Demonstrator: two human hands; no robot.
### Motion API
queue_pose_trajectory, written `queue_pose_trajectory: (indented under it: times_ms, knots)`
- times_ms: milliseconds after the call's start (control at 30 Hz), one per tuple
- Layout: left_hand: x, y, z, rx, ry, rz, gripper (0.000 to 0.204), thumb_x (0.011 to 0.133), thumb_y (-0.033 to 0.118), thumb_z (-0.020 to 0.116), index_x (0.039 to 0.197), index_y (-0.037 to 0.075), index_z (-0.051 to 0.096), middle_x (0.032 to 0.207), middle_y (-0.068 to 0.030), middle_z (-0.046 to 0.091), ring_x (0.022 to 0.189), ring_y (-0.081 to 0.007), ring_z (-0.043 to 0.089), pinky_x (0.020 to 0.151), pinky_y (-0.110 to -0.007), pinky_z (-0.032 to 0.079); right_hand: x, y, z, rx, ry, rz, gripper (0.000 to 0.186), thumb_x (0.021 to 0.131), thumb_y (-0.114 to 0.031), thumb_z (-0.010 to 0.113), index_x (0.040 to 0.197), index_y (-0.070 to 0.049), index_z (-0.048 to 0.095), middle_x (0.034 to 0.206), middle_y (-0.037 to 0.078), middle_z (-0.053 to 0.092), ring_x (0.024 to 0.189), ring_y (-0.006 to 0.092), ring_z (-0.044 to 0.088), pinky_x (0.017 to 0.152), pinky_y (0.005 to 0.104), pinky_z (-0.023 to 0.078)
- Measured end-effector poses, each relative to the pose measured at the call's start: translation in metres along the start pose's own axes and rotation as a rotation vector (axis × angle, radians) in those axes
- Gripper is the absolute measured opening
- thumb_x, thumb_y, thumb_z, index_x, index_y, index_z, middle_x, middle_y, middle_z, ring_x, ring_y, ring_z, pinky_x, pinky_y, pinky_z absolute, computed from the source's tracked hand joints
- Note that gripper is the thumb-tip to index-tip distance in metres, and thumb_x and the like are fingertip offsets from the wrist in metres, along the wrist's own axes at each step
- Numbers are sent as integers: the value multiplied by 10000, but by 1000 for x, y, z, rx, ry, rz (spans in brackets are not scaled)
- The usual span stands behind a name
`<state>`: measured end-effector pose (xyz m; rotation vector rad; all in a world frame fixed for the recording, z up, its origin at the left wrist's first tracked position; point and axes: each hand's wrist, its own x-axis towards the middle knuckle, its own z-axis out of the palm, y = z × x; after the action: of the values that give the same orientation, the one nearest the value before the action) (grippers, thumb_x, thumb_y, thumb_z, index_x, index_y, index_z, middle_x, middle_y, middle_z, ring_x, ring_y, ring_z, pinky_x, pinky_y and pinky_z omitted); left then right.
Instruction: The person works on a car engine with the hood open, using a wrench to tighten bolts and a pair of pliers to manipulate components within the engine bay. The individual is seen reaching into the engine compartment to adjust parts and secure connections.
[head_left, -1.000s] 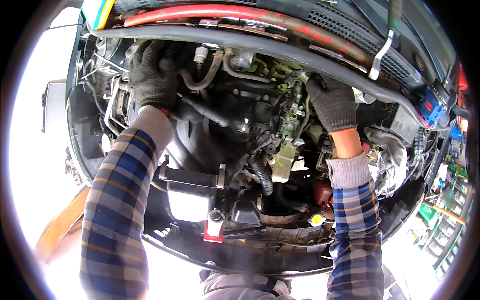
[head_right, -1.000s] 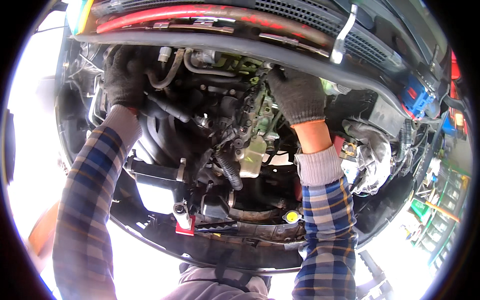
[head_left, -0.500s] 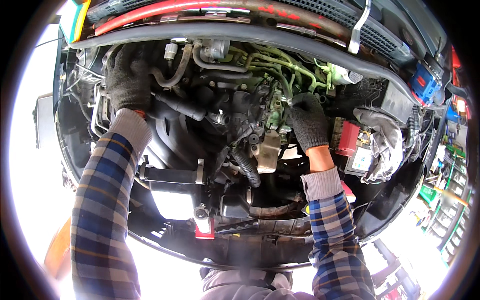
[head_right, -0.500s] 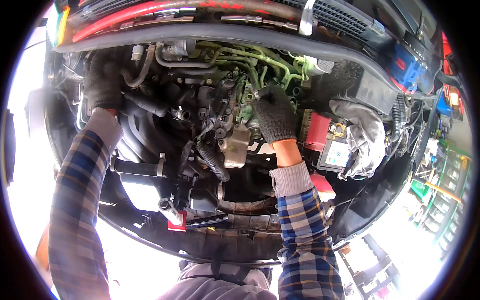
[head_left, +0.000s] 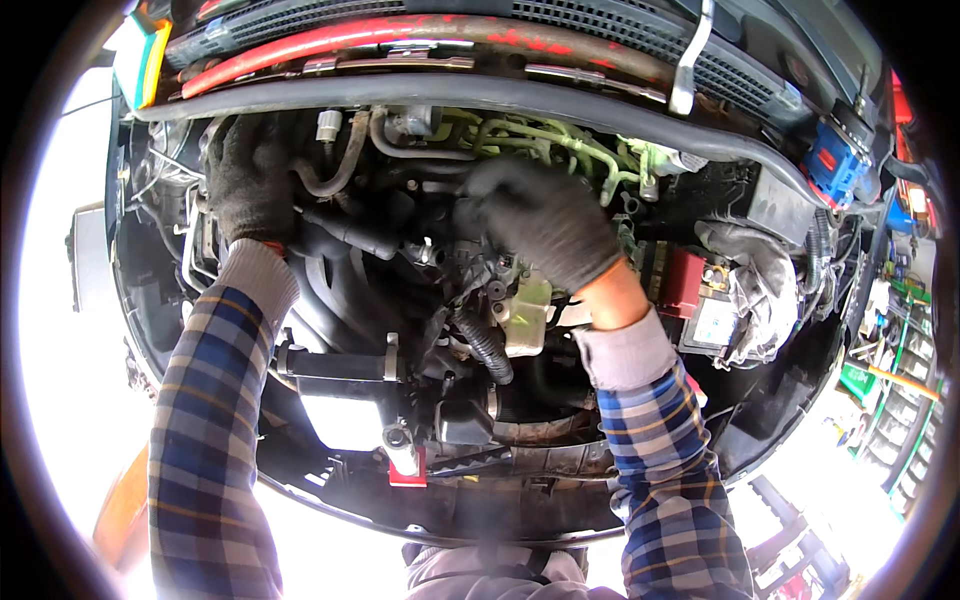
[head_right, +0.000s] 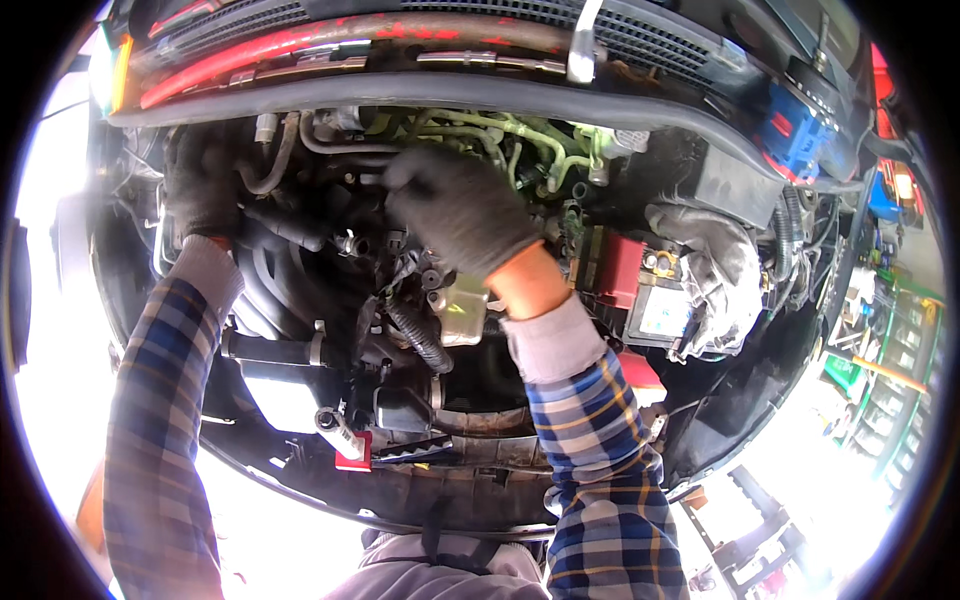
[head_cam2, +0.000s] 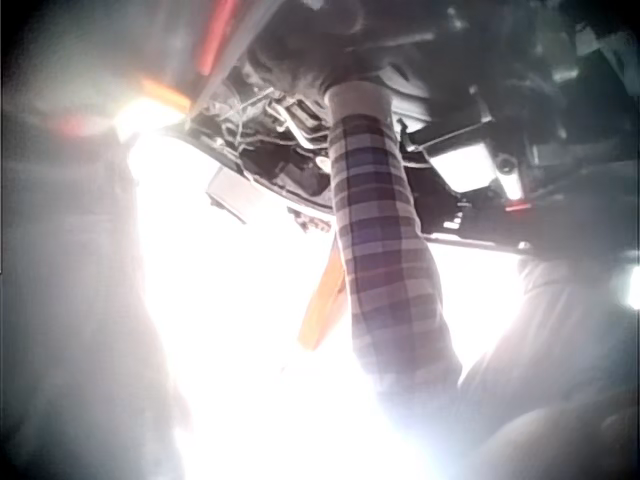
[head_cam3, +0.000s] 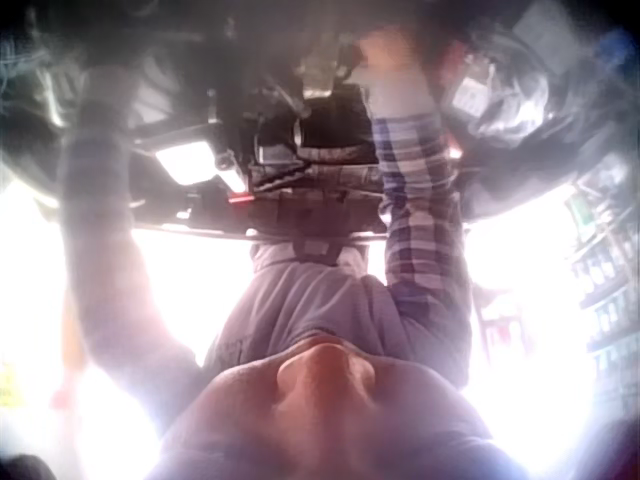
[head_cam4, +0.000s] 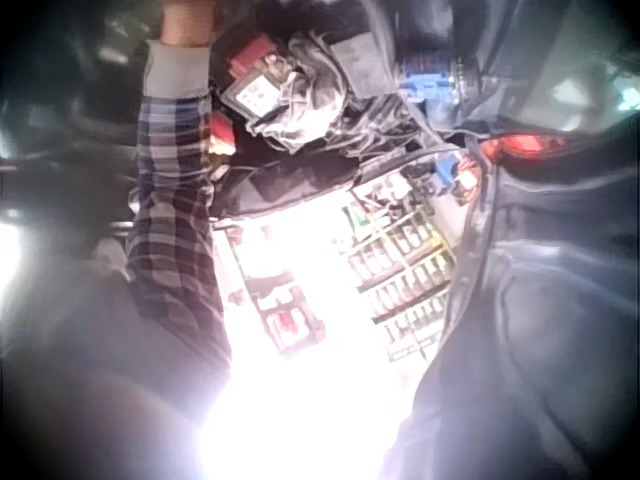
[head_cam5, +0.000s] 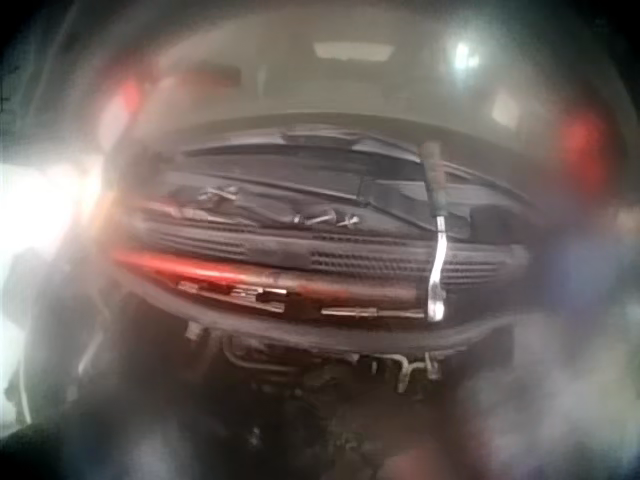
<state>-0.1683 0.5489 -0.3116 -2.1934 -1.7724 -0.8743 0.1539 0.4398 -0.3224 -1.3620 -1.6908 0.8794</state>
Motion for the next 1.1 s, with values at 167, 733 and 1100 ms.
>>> queue_pose_trajectory:
  times_ms: [167,733,1100]
  knots:
    - [-6,-19,0,-24,-6,-32,374,876,220,608,1216,91,695,1295,-172,643,1253,-392,549,1098,-498,413,-58,-22,3,112,260,183,199,911,-158,643,1093,-97,695,1015,146,732,906,344,727,804,428,586]
    - [-6,-26,8,-180,-6,16,419,914,291,654,1279,87,679,1323,-172,612,1282,-372,545,1110,-461,411,-163,83,26,-374,324,595,273,951,-190,638,1199,-79,651,1271,128,663,945,360,716,776,458,585]
    - [-4,-24,14,-101,10,8,379,931,283,603,1239,77,684,1301,-180,637,1281,-387,528,1106,-493,398,-155,110,50,-57,538,539,423,1041,-327,584,1304,1,634,1283,205,676,1215,356,637,1035,405,499]
